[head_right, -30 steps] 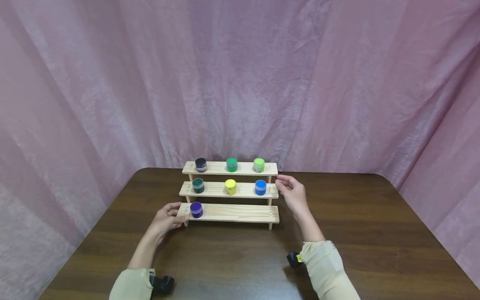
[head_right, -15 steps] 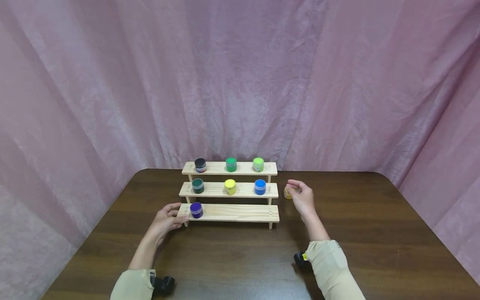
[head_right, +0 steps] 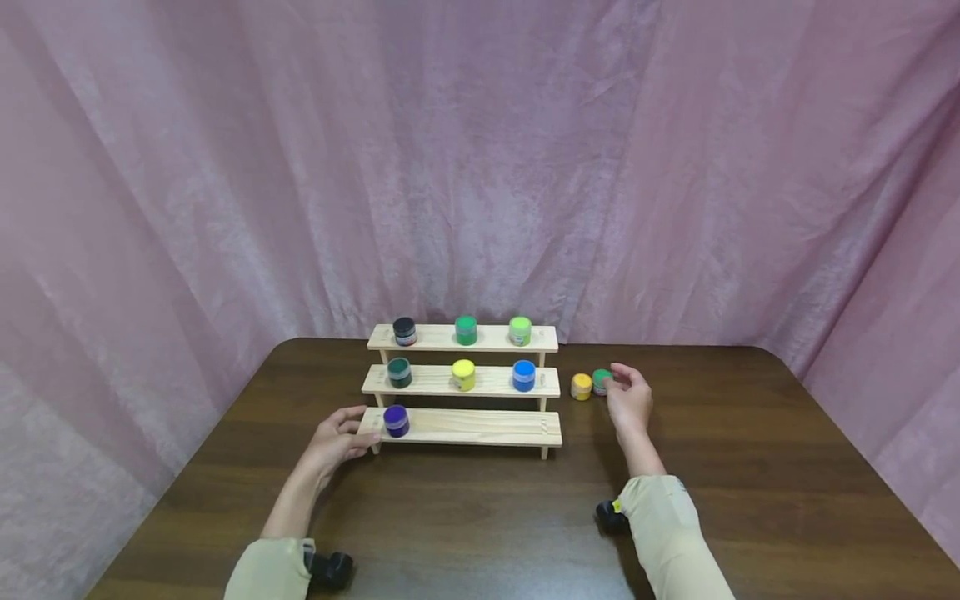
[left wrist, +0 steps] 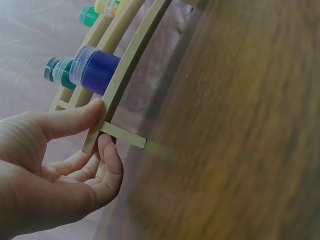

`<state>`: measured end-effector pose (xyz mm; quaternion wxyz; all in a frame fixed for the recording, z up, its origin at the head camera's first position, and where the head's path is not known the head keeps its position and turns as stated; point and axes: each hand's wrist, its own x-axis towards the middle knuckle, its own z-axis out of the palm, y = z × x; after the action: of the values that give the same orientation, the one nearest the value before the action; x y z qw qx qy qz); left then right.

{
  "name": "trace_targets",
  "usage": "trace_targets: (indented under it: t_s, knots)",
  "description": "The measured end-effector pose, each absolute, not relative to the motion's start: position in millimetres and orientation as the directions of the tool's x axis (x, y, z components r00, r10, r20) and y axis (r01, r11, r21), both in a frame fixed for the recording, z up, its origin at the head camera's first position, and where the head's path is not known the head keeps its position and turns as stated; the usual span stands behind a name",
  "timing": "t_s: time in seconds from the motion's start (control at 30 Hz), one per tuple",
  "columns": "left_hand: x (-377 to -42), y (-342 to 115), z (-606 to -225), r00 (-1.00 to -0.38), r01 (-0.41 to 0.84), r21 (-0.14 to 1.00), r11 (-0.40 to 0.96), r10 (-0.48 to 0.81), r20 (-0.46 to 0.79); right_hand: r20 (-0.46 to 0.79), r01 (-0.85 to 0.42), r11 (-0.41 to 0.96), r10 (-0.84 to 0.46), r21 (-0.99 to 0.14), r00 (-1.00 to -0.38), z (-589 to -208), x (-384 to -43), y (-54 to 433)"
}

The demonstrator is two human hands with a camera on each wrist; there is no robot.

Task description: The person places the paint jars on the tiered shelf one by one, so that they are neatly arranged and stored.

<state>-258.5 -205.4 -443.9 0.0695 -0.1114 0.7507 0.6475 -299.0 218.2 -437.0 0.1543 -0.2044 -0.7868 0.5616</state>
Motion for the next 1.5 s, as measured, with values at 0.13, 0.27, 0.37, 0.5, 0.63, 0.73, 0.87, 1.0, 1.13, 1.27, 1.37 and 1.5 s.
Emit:
trace_targets:
  t_s: [0.13,0.27,0.37,0.5,0.63,0.73,0.87,1.0,1.13,1.27,1.37,1.5]
  knots:
    - [-258,-204,-445,-0.965,-0.259,0.957,0.131,-0.086,-0.249,-0.021,0.178,0.294,0.47,-0.939,-0.882,-439,-301,221]
    - [-259,-204,-447,-0.963,-0.264,0.956,0.129,-0.092,-0.253,-0.099,0.217,0.288,0.375,-0.933,-0.922,-442,-303,224]
    - [-258,-204,-447,-0.963,-0.264,0.955,0.132,-0.086,-0.254,-0.167,0.246,0.281,0.278,-0.928,-0.946,-446,-305,228]
    - [-257,-205,-446,-0.965,-0.259,0.956,0.135,-0.081,-0.25,-0.212,0.258,0.282,0.185,-0.924,-0.96,-449,-307,233]
    - [-257,-205,-445,-0.966,-0.254,0.958,0.131,-0.078,-0.245,-0.223,0.262,0.281,0.163,-0.923,-0.961,-452,-310,235]
    - [-257,-204,-446,-0.967,-0.252,0.959,0.13,-0.076,-0.244,-0.224,0.268,0.294,0.176,-0.917,-0.959,-454,-312,236]
    - [-257,-204,-446,-0.966,-0.256,0.957,0.134,-0.08,-0.247,-0.201,0.262,0.317,0.212,-0.912,-0.956,-456,-314,236]
    - [-258,-205,-446,-0.965,-0.258,0.957,0.134,-0.086,-0.248,-0.175,0.254,0.317,0.256,-0.914,-0.951,-459,-315,234]
    - [-258,-205,-445,-0.967,-0.251,0.959,0.13,-0.086,-0.241,-0.165,0.25,0.318,0.271,-0.915,-0.948,-461,-315,233]
    - [-257,-206,-444,-0.967,-0.251,0.959,0.132,-0.089,-0.24,-0.163,0.249,0.32,0.273,-0.914,-0.948,-461,-315,233]
    - [-257,-206,-444,-0.966,-0.253,0.958,0.135,-0.092,-0.243,-0.161,0.25,0.326,0.277,-0.912,-0.947,-460,-315,234]
    - [-258,-205,-444,-0.965,-0.255,0.957,0.137,-0.095,-0.244,-0.16,0.254,0.334,0.283,-0.908,-0.945,-459,-314,235]
